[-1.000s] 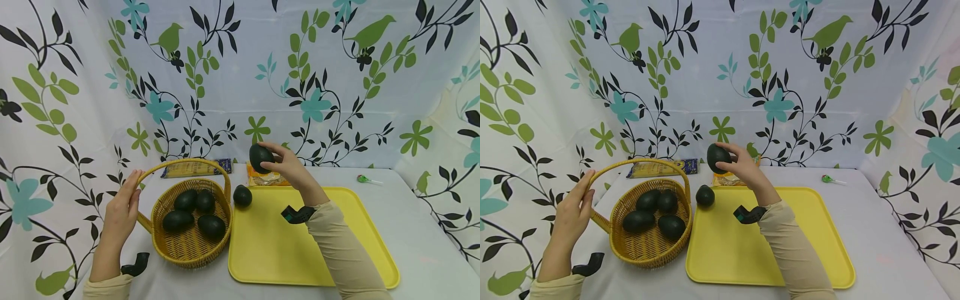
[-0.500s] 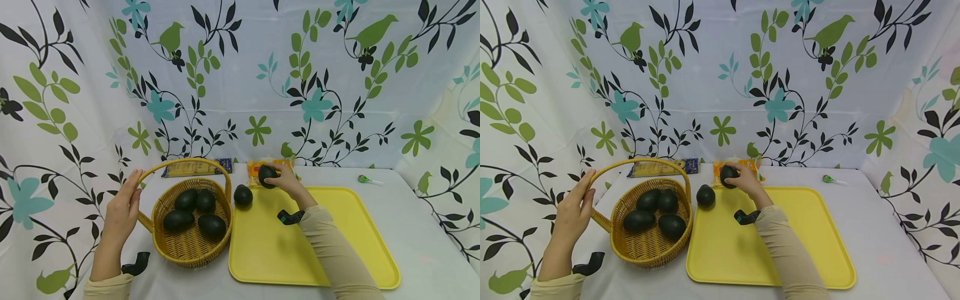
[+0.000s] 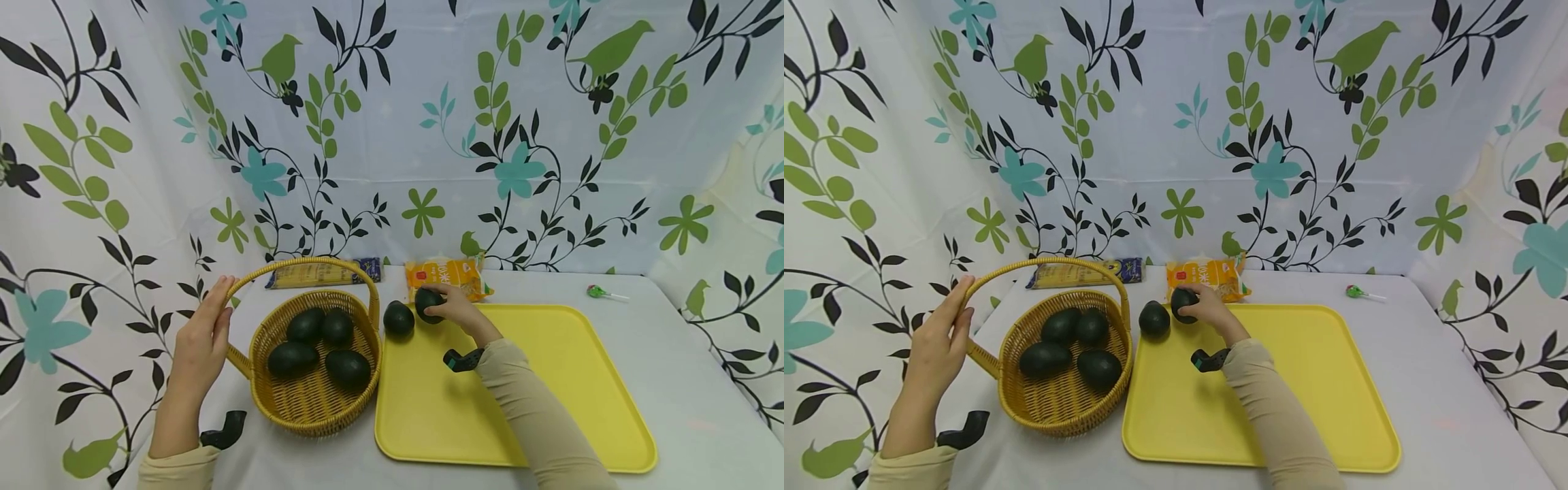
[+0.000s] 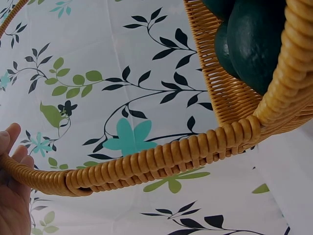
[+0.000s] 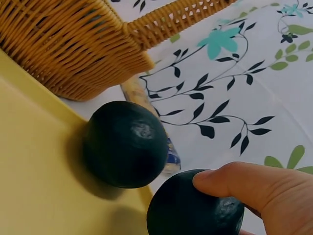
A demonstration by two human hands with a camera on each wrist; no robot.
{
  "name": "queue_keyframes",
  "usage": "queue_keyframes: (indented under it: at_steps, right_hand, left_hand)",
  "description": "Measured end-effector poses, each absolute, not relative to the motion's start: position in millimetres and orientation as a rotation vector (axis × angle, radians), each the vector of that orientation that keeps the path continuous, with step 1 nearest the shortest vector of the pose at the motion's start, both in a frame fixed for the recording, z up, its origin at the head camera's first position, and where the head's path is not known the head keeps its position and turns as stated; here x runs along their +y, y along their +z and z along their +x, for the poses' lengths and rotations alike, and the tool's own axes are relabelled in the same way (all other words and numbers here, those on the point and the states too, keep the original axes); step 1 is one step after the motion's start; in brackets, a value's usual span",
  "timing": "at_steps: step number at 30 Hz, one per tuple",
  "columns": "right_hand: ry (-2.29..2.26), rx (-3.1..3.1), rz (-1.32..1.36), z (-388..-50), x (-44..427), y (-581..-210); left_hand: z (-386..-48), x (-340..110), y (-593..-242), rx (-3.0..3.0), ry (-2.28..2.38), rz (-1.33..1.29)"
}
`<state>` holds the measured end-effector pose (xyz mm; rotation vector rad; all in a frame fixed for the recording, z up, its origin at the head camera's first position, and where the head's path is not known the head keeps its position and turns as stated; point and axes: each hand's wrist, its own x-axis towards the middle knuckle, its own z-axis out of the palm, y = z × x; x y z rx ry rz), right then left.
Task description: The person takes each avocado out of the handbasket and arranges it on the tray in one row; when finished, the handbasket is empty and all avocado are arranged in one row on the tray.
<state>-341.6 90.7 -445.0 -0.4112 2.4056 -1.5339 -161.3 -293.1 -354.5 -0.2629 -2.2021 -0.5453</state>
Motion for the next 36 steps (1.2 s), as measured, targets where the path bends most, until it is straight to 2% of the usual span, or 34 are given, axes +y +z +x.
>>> queue_keyframes:
  at_steps: [9, 22, 29, 36]
  right_hand:
    - [-1.516, 2.389, -0.429, -342.9, 81.7, -460.0]
    - [-1.524, 2.407, -0.430, -340.6, 80.5, -460.1]
    - [-1.476, 2.457, -0.465, -335.9, 81.7, -441.3]
    - [-1.488, 2.481, -0.585, -330.1, 79.8, -405.8]
  left_hand:
    - [-161.9, -293.7, -355.6, -2.206, -0.548, -0.257]
    - [-161.3, -293.6, -355.2, -2.210, -0.563, -0.254]
    - [-161.3, -292.9, -355.0, -2.199, -0.557, -0.269]
    - [-161.3, -293.3, -355.0, -2.191, -0.554, -0.277]
